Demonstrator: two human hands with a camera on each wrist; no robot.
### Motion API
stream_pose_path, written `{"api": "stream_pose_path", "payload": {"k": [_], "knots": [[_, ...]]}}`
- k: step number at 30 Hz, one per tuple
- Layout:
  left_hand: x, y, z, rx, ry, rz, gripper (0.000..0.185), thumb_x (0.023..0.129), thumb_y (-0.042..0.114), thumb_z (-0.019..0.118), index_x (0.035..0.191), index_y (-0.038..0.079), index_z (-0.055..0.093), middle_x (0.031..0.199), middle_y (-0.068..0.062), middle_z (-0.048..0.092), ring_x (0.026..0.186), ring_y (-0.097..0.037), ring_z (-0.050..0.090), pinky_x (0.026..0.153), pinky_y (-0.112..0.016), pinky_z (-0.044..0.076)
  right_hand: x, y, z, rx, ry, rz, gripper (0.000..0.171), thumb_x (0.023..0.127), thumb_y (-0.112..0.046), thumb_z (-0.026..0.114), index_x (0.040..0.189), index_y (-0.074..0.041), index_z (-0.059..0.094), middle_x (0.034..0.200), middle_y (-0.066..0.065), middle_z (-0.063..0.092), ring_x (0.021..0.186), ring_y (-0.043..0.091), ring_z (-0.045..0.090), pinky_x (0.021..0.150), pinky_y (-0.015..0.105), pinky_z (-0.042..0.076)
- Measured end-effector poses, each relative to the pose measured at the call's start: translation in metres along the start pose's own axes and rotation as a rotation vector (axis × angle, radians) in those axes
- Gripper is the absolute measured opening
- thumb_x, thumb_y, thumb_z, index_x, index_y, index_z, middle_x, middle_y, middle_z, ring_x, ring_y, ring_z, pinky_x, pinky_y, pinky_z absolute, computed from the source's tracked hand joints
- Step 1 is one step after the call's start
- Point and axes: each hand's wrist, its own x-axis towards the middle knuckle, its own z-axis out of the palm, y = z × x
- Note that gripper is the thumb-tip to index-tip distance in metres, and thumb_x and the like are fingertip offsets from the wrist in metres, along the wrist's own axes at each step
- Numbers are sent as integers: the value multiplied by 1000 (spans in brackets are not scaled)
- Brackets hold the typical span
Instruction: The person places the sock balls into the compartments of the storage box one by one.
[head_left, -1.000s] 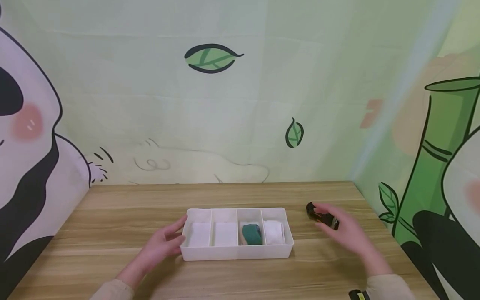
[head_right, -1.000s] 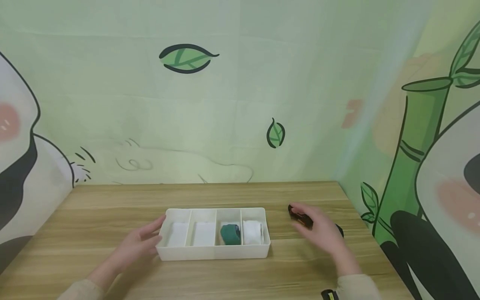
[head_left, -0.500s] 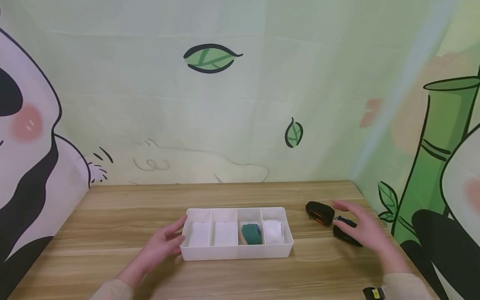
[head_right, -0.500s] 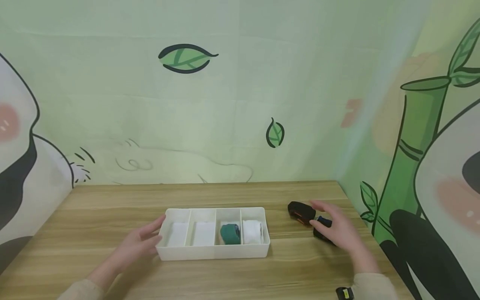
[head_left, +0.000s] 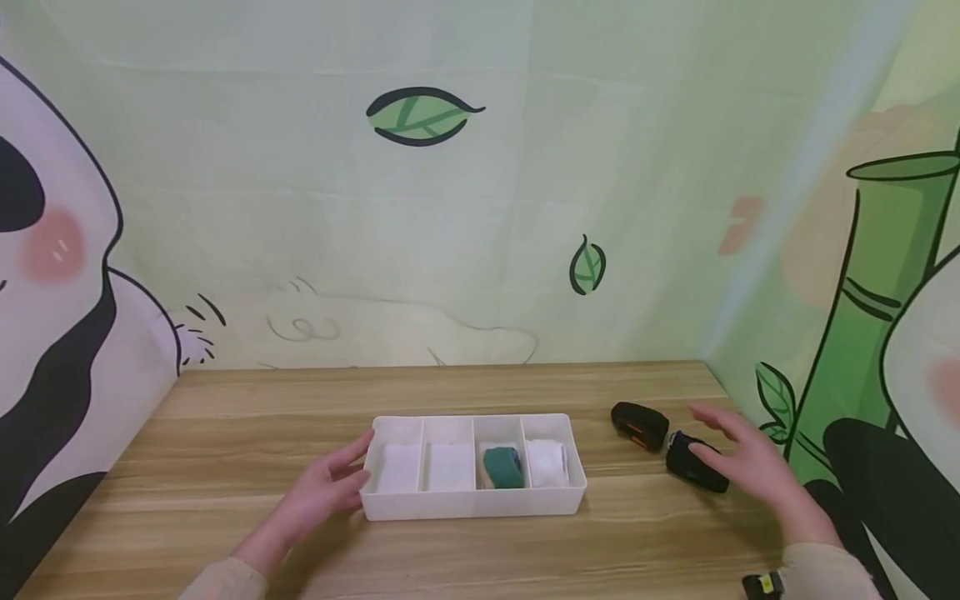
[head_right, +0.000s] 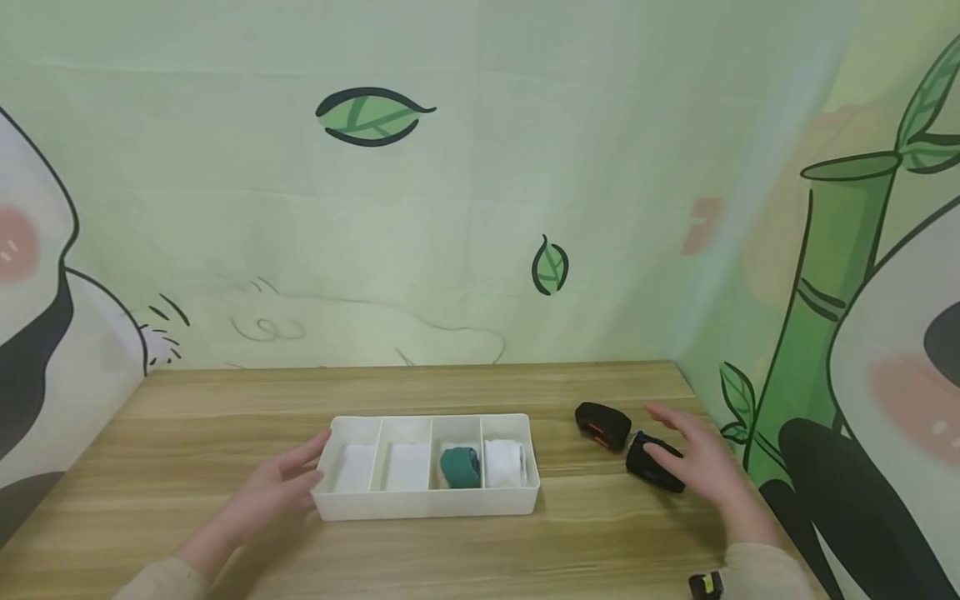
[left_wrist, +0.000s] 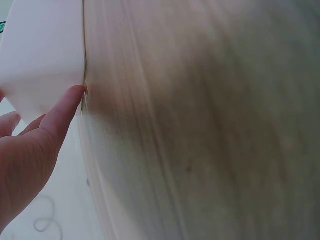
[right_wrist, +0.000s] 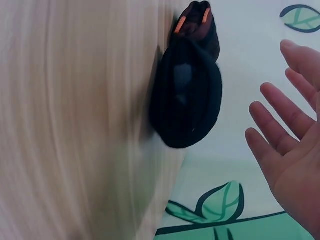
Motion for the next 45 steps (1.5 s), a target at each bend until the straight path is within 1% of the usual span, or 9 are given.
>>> {"api": "stream_pose_path", "payload": {"k": [4, 8, 11, 14, 20, 24, 29, 41, 45], "knots": [[0, 0, -1, 4, -10, 19, 62, 98, 1, 56, 154, 4, 29, 158, -26, 22, 132, -46, 42, 90, -36, 56, -2, 9, 0, -12, -23, 2, 59, 85, -9, 78, 136, 5, 52, 129, 26, 57, 113, 46, 53, 93, 52, 46], [1, -1, -1, 7, 5, 8, 62, 98, 1, 57, 154, 5, 31, 158, -24, 25, 132, -46, 43, 89, -35, 56, -5, 14, 0, 3, -79, 29, 64, 86, -14, 78, 138, 8, 49, 133, 29, 51, 116, 50, 48, 93, 65, 42], [1, -1, 0, 15, 17, -2, 62, 97, 1, 57, 154, 6, 33, 158, -23, 26, 132, -46, 43, 89, -35, 56, -6, 17, 0, 11, -117, 53, 67, 86, -17, 79, 139, 9, 47, 137, 32, 47, 119, 53, 43, 93, 68, 40], [1, -1, 0, 24, 19, -2, 61, 97, 2, 57, 154, 6, 33, 158, -22, 26, 132, -46, 43, 89, -35, 56, -6, 20, 2, 2, -135, 61, 69, 84, -18, 80, 138, 10, 47, 137, 35, 46, 121, 55, 42, 92, 69, 40], [0, 1, 0, 32, 23, -3, 62, 97, 3, 58, 153, 6, 34, 157, -22, 27, 132, -45, 43, 89, -35, 56, -7, 24, 7, -32, -143, 54, 72, 81, -21, 83, 137, 10, 49, 136, 35, 49, 121, 56, 45, 93, 68, 41], [0, 1, 0, 30, 23, -2, 62, 97, 3, 59, 153, 7, 34, 157, -22, 27, 132, -45, 43, 89, -35, 56, -7, 25, 9, -32, -185, 88, 76, 83, -26, 81, 140, 9, 46, 139, 36, 46, 124, 57, 43, 96, 68, 40], [0, 0, 0, 23, 16, 4, 63, 96, 3, 60, 153, 6, 33, 157, -23, 26, 132, -46, 43, 89, -36, 56, -7, 30, 14, -7, -222, 116, 78, 84, -26, 80, 142, 10, 43, 141, 37, 43, 127, 58, 38, 98, 69, 37], [0, -1, 0, 27, 19, 4, 62, 97, 4, 60, 153, 7, 34, 158, -22, 26, 132, -46, 43, 90, -36, 56, -11, 28, 19, 6, -212, 90, 71, 83, -19, 81, 138, 12, 47, 135, 38, 48, 121, 58, 45, 94, 66, 41], [0, -1, 0, 31, 20, 7, 63, 97, 5, 60, 153, 7, 34, 157, -22, 26, 132, -46, 42, 90, -36, 55, -13, 28, 21, -8, -211, 108, 70, 83, -20, 81, 138, 10, 49, 134, 37, 50, 119, 56, 48, 92, 64, 43]]}}
